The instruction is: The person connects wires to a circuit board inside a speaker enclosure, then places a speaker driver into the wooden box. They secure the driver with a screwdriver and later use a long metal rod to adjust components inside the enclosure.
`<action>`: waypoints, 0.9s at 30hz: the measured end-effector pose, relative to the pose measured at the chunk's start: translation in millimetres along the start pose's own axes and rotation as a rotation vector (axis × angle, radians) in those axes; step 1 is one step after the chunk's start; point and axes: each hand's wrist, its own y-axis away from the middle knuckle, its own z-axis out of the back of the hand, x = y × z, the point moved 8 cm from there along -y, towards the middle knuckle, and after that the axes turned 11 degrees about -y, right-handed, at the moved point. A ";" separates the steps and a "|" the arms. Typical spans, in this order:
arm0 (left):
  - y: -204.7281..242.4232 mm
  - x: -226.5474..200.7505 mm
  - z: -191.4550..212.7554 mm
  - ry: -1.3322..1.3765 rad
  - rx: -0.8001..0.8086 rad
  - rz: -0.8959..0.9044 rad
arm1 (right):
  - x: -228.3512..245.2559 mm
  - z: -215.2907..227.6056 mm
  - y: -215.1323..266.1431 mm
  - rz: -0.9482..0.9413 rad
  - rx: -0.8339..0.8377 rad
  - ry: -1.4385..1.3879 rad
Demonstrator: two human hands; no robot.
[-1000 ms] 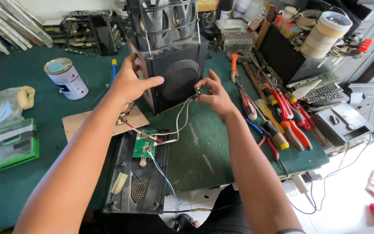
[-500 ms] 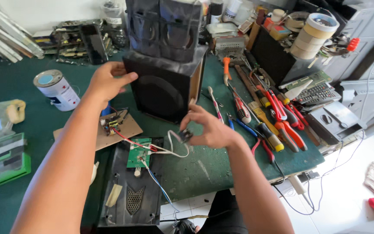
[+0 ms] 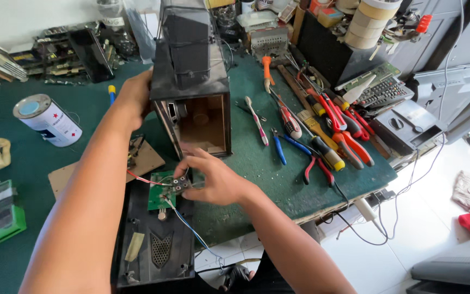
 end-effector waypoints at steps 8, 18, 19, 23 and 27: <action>70.4 -16.9 6.9 -0.243 0.112 -0.230 | -25.1 75.6 80.1 -0.055 -0.339 0.066; 106.9 -3.3 17.8 -0.602 -0.076 -0.481 | -5.1 81.9 85.6 -0.085 -0.157 0.442; 102.5 -2.2 16.0 -0.604 -0.081 -0.480 | 3.4 76.6 75.3 -0.081 -0.154 0.440; 97.8 0.6 4.1 -0.606 -0.035 -0.470 | -10.7 53.0 20.1 0.007 -0.277 -0.024; 94.9 -3.7 -4.2 -0.748 -0.084 -0.441 | -86.0 39.9 -62.8 -0.279 -0.475 -0.406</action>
